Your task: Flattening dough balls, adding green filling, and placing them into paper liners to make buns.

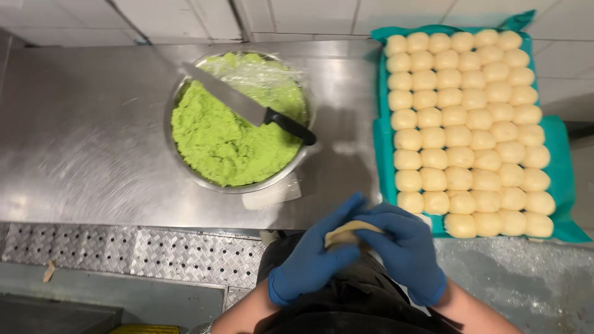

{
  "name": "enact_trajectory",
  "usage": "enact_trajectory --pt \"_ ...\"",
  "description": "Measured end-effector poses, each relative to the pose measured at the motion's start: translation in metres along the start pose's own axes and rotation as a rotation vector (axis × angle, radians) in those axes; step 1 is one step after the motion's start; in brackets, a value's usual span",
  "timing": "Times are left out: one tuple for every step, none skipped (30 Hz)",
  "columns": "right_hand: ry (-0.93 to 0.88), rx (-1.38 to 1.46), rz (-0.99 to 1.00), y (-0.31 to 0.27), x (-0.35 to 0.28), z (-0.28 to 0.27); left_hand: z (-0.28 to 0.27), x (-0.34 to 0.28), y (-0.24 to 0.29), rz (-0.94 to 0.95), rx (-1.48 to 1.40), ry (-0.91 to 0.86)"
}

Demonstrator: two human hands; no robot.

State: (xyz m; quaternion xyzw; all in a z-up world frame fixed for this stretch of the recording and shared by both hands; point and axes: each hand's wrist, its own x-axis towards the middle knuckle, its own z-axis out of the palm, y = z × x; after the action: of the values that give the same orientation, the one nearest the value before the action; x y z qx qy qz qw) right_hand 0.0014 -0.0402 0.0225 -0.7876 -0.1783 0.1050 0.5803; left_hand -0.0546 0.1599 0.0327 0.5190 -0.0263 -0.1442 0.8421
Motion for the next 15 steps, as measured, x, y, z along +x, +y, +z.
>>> enact_trajectory --pt "-0.016 0.0 -0.004 -0.005 0.014 0.007 -0.013 -0.008 -0.017 0.008 -0.003 0.015" --pt "-0.096 0.054 -0.059 -0.01 0.031 0.014 -0.028 -0.013 -0.034 -0.012 -0.079 0.182" --pt "-0.177 0.107 -0.113 -0.015 0.048 0.021 -0.042 -0.019 -0.05 -0.032 -0.157 0.348" --pt "-0.195 0.108 -0.118 -0.013 0.067 0.032 -0.053 -0.028 -0.045 -0.022 -0.16 0.363" --pt "-0.184 -0.006 -0.211 -0.011 0.086 0.044 -0.063 -0.038 -0.04 0.007 0.025 0.548" --pt "-0.168 -0.121 -0.303 -0.01 0.106 0.056 -0.074 -0.047 -0.034 0.029 0.212 0.726" --pt "-0.18 -0.12 -0.308 0.006 0.126 0.077 -0.089 -0.056 -0.033 0.034 0.208 0.737" --pt "-0.195 -0.218 -0.279 0.022 0.144 0.099 -0.103 -0.066 -0.032 0.071 -0.218 0.801" --pt "-0.209 -0.316 -0.251 0.038 0.163 0.12 -0.117 -0.076 -0.03 0.11 -0.648 0.842" --pt "-0.215 -0.319 -0.255 0.047 0.176 0.144 -0.13 -0.083 -0.031 0.116 -0.653 0.845" --pt "-0.137 -0.409 -0.337 0.056 0.19 0.168 -0.143 -0.091 -0.031 0.132 -0.667 0.849" --pt "-0.058 -0.498 -0.418 0.065 0.203 0.192 -0.156 -0.1 -0.031 0.145 -0.68 0.853" --pt "-0.063 -0.5 -0.421 0.06 0.211 0.206 -0.168 -0.103 -0.032 0.149 -0.685 0.855" --pt "0.008 -0.628 -0.415 0.056 0.216 0.221 -0.18 -0.109 -0.034 0.144 -0.741 0.843" --pt "0.079 -0.757 -0.409 0.052 0.222 0.236 -0.191 -0.114 -0.036 0.14 -0.798 0.831"
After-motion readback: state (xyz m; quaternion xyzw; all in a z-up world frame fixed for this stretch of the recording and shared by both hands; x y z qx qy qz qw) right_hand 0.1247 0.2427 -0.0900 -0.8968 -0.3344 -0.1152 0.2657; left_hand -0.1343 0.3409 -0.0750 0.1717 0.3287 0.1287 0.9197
